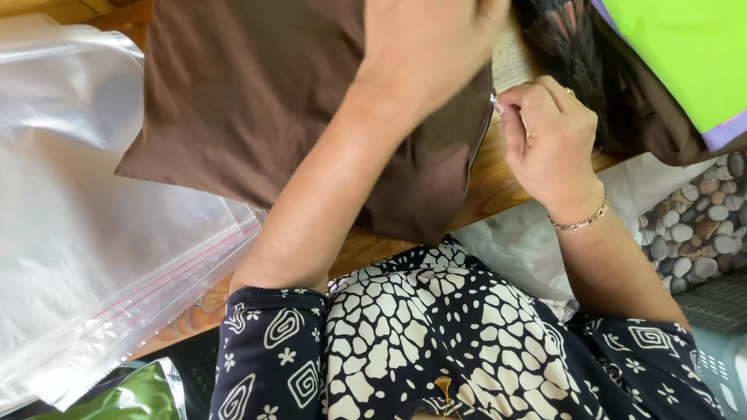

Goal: The person places white cotton filling into a brown pillowcase and then zips it closed. They proceed to pat and smooth the pillow to distribute the filling evenly.

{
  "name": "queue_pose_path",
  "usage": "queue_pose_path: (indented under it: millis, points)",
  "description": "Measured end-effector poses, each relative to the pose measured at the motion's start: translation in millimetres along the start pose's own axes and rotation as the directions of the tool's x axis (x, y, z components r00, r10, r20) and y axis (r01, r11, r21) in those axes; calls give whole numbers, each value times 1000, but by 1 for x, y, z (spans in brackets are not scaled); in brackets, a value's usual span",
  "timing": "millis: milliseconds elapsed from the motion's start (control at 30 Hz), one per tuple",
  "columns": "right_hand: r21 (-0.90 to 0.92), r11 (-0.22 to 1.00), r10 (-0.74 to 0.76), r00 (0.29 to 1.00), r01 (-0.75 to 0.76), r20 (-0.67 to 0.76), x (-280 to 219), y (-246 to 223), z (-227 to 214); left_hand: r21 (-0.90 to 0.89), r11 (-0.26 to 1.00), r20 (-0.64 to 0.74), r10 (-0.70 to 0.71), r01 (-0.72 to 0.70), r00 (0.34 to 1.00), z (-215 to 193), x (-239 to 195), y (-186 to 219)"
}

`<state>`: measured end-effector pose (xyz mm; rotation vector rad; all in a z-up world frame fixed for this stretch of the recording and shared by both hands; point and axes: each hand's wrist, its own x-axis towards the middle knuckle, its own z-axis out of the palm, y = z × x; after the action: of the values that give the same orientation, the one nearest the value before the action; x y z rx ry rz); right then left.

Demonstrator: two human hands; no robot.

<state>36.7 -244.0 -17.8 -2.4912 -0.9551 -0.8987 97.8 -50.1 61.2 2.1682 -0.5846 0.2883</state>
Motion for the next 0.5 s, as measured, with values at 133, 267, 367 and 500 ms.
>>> queue_pose_path:
  millis: [133,267,367,500]
  points:
    - [224,971,91,996,-84,-21,6,0,-1,215,974,155,-111,77,982,47,-2,-12]
    - [247,966,88,996,-82,-16,8,-6,-3,236,936,253,-318,261,914,65,-2,-36]
    - [190,981,41,999,-37,-14,7,-10,-3,126,970,195,-229,207,954,46,-10,-17]
    - [139,990,-20,1000,17,22,-5,-25,-8,115,986,33,-126,121,991,70,-5,-55]
